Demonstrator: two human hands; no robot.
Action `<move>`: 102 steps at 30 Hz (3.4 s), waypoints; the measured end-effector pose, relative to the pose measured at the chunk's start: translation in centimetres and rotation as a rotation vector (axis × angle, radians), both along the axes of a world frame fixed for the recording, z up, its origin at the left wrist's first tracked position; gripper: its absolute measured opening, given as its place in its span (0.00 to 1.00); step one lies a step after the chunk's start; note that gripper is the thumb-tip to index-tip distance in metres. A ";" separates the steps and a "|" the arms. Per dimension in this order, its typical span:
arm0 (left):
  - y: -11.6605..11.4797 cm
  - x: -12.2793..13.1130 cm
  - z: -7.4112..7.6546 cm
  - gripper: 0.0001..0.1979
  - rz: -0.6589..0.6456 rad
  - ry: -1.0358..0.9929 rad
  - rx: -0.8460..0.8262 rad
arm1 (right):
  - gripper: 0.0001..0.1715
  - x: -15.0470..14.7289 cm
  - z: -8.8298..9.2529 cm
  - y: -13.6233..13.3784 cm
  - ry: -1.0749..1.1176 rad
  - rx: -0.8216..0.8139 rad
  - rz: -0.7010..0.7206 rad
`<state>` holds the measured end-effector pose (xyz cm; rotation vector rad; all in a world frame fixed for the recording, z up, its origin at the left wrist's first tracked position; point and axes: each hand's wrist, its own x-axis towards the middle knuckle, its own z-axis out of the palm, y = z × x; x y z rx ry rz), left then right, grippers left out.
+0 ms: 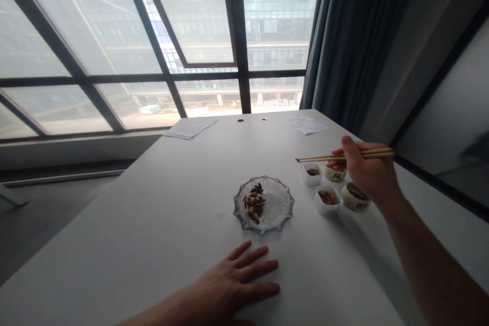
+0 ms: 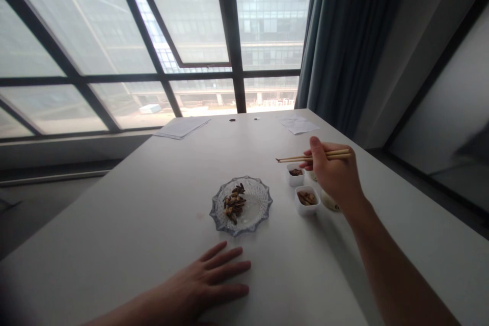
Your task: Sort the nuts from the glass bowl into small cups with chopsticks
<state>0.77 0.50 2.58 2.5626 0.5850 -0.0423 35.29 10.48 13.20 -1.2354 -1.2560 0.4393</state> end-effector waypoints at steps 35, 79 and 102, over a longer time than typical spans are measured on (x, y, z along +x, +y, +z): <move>0.0 -0.1 -0.6 0.37 0.002 -0.044 0.007 | 0.29 -5.5 -3.1 -2.0 -0.212 -0.287 0.674; 0.0 0.0 0.0 0.36 -0.012 -0.009 0.055 | 0.30 1.8 -0.4 0.5 -0.223 0.025 -0.083; 0.1 0.1 0.1 0.38 0.000 0.013 0.006 | 0.30 -2.5 -1.4 -0.8 -0.046 -0.167 0.446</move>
